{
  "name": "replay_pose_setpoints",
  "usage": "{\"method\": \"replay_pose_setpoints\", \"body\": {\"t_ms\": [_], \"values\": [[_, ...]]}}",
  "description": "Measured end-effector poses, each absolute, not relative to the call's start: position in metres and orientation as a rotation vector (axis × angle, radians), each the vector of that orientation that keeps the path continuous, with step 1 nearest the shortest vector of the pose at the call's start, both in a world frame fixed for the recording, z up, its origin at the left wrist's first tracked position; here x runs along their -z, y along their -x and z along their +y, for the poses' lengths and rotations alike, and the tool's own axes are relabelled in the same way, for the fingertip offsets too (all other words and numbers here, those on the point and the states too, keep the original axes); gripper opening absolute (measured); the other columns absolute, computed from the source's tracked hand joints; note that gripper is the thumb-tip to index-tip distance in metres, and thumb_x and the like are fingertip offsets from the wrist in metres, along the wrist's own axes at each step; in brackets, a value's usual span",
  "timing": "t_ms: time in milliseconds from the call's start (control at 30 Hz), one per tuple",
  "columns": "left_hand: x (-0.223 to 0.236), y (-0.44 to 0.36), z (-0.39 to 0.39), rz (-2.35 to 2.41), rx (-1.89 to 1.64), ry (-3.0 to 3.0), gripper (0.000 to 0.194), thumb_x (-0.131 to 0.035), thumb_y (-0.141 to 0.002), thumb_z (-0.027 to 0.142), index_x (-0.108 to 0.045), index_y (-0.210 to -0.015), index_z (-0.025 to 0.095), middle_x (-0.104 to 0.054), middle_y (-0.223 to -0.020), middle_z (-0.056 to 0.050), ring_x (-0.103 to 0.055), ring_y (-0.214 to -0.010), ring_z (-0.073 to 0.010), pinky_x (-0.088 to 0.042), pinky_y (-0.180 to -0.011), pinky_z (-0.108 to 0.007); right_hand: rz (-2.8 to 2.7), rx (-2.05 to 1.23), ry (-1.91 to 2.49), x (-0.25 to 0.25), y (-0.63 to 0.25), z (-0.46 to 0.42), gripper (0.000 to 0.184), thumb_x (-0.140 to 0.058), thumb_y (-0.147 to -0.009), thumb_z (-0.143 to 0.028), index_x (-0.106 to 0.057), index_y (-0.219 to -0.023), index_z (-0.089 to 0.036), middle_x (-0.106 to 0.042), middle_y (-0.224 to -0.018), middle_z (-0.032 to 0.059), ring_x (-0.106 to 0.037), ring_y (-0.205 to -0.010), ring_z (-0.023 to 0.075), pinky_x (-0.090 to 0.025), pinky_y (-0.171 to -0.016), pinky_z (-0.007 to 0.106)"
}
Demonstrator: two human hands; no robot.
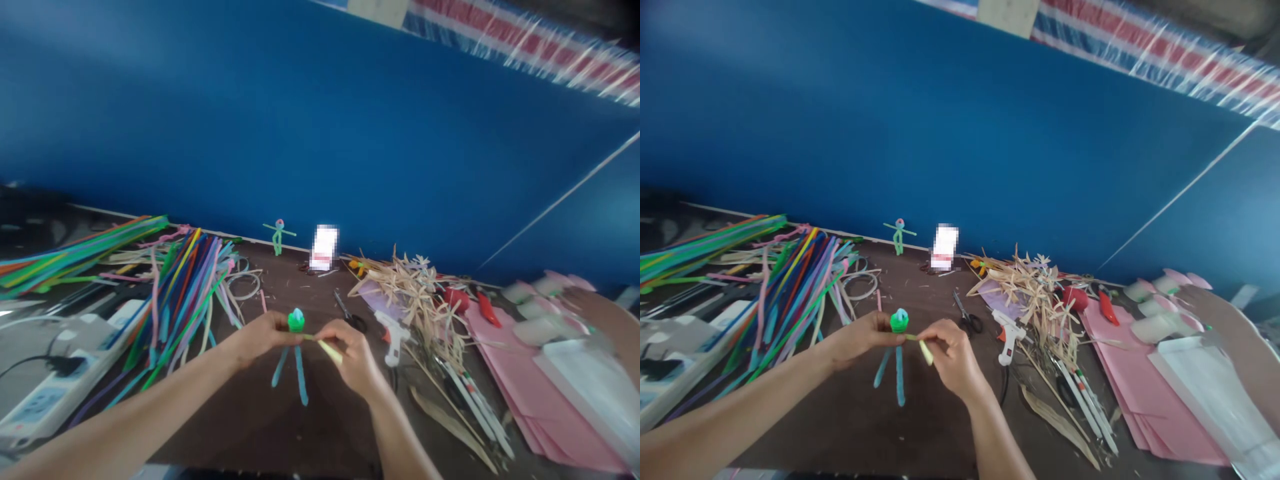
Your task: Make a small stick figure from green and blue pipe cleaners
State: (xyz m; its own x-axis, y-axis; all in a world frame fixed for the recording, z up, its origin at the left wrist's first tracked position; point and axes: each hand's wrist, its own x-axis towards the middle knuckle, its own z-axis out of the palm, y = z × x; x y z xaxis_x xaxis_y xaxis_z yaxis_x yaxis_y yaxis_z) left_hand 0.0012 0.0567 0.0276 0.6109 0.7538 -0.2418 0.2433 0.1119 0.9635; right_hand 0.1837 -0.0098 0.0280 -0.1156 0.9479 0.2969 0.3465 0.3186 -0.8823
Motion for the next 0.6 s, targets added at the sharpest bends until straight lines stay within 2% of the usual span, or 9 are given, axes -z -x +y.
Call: {"method": "replay_pose_setpoints", "body": {"t_ms": [100,200,267,367,467,600], "values": [[-0.0308,0.0005,0.0571,0.873,-0.468,-1.721,0.024,-0.06,-0.063,0.037,-0.061,-0.06,0.013,-0.05,-0.051,0.003,-0.043,-0.054,-0.0107,-0.032,-0.052,-0.02,-1.436,-1.245,1.239,-0.0262,-0.1872,-0.0055,0.016,-0.053,-0.074,-0.027,-0.065,-0.074,-0.016,-0.061,-0.067,0.002,-0.053,-0.062,0.0126,-0.039,-0.059,0.023],[-0.0352,0.0004,0.0555,0.865,-0.517,-1.94,0.023,-0.059,-0.064,0.037,-0.06,-0.06,0.014,-0.05,-0.053,0.003,-0.044,-0.056,-0.0112,-0.031,-0.053,-0.02,-1.272,-1.443,1.27,-0.0235,-0.1884,-0.0019,0.026,-0.054,-0.073,-0.037,-0.062,-0.064,-0.014,-0.057,-0.056,-0.0002,-0.047,-0.05,0.0091,-0.033,-0.05,0.021],[-0.0368,-0.0005,0.0547,0.878,-0.533,-2.006,0.022,-0.059,-0.064,0.036,-0.058,-0.058,0.014,-0.048,-0.051,0.004,-0.043,-0.056,-0.011,-0.03,-0.053,-0.02,-1.257,-1.457,1.286,-0.0231,-0.1875,-0.0006,0.02,-0.061,-0.066,-0.033,-0.059,-0.06,-0.014,-0.054,-0.052,-0.0027,-0.044,-0.047,0.0076,-0.03,-0.048,0.02],[-0.0361,-0.0014,0.0562,0.858,-0.482,-1.921,0.023,-0.058,-0.064,0.036,-0.058,-0.057,0.014,-0.045,-0.05,0.004,-0.039,-0.052,-0.0096,-0.029,-0.051,-0.02,-1.3,-1.471,1.282,-0.0253,-0.1861,-0.0001,0.012,-0.065,-0.06,-0.024,-0.057,-0.063,-0.015,-0.053,-0.052,-0.005,-0.044,-0.049,0.0076,-0.031,-0.049,0.019],[-0.0332,-0.001,0.0589,0.807,-0.397,-1.74,0.024,-0.06,-0.062,0.036,-0.057,-0.056,0.013,-0.041,-0.049,0.005,-0.035,-0.05,-0.0085,-0.027,-0.05,-0.02,-1.448,-1.463,1.368,-0.0278,-0.1866,0.0,0.009,-0.062,-0.063,-0.023,-0.058,-0.062,-0.015,-0.051,-0.049,-0.0051,-0.042,-0.046,0.0075,-0.03,-0.046,0.019],[-0.0293,-0.0001,0.0583,0.819,-0.331,-1.513,0.022,-0.063,-0.06,0.034,-0.058,-0.057,0.013,-0.044,-0.051,0.005,-0.035,-0.052,-0.0082,-0.027,-0.052,-0.02,-1.658,-1.263,1.464,-0.0287,-0.1879,0.0013,0.01,-0.059,-0.065,-0.022,-0.06,-0.059,-0.015,-0.049,-0.048,-0.0048,-0.039,-0.046,0.007,-0.027,-0.045,0.019]]}}
